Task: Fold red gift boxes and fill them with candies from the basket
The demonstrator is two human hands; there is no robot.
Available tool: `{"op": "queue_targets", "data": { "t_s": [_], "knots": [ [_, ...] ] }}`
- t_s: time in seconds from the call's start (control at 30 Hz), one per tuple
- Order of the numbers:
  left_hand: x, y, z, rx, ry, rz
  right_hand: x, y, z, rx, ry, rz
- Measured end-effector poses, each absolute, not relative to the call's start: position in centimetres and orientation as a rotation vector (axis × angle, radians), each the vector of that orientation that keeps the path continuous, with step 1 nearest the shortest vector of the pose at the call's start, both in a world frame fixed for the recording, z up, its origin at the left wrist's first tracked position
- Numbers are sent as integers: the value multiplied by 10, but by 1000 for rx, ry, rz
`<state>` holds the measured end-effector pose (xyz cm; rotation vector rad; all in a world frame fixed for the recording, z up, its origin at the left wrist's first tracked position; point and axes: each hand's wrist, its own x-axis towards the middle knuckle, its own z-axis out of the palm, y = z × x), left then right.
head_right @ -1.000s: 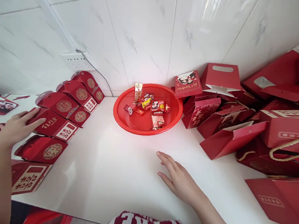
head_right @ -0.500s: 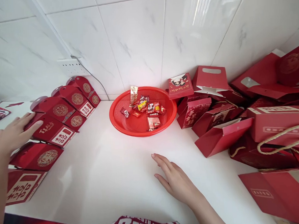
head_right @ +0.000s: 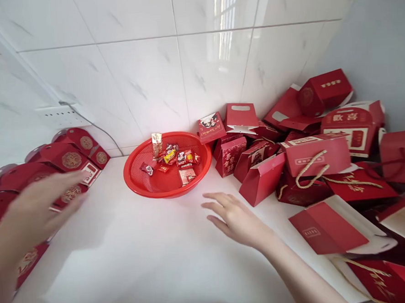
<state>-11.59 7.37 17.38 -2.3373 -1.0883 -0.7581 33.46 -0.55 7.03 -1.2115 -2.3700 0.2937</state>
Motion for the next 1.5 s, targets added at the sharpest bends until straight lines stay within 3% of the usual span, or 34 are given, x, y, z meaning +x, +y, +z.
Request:
{"op": "queue_targets", "data": {
  "t_s": [0.17,0.27,0.4,0.57,0.83,0.97,1.13,1.33,1.5],
  "knots": [
    [3,32,99,-3064,-734,-474,350,28,107,-1478,-2175,25],
    [48,23,46,-3361,-626,-138,343,42,118,-1656,-2106,33],
    [71,29,10,-3479,-700,-51,329,48,127,-1784,-2124,106],
    [69,35,5,-3473,-744,-59,358,45,147,-1890,-1924,143],
    [70,38,2,-3483,-725,-138,480,3,151,-2210,-971,-373],
    [70,39,3,-3475,-711,-190,503,-1,137,-2328,-599,-243],
    [72,38,4,-3466,-725,-197,514,16,124,-2421,-587,3],
    [71,37,7,-3503,-754,-141,524,21,117,-2137,-750,-204],
    [71,35,8,-3534,-762,-135,520,33,114,-2003,-885,-142]
  ]
}}
